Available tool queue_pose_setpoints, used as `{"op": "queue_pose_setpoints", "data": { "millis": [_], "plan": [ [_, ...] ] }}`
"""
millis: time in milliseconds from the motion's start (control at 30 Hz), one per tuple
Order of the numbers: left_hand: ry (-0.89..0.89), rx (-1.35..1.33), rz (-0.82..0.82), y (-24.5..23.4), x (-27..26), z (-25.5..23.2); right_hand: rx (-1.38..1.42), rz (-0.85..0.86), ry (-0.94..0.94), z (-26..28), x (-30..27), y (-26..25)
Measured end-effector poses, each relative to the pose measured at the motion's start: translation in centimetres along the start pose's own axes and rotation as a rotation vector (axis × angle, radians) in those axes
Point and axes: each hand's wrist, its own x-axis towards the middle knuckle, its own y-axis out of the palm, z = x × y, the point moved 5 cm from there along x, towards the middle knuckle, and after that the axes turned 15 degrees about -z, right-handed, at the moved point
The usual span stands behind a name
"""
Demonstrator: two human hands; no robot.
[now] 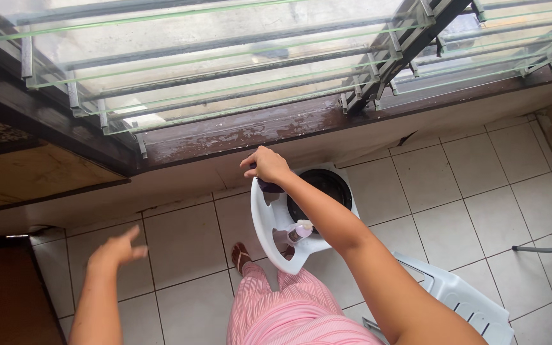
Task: The person wipes a glass window with a purple cloth, repeatedly dipping the cloth into a black basin of water placed on a white plastic chair. The person cleans the glass pane by hand, moving the cloth across the surface and rinsing it periodically.
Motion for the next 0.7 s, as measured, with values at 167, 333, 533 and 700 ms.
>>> {"op": "queue_pose_setpoints", "data": {
  "millis": [167, 333, 533, 700],
  "plan": [
    [0.014, 0.085, -0.095, 6.3, -1.6, 0.9, -0.186, 0.125, 0.037, -3.2, 0.2, 2.2],
    [0.234, 0.054, -0.171, 7.4, -0.9, -9.4, -0.205, 0.133, 0.110, -6.2, -0.2, 4.0],
    [0.499, -0.245, -0.298, 6.0, -2.5, -22.6, -0.202, 0.170, 0.252, -9.4, -2.3, 4.1],
    [0.518, -0.300, -0.304, 6.8, -2.3, -27.8, -0.147, 0.203, 0.238, -14.4, -3.2, 4.1]
  ]
}}
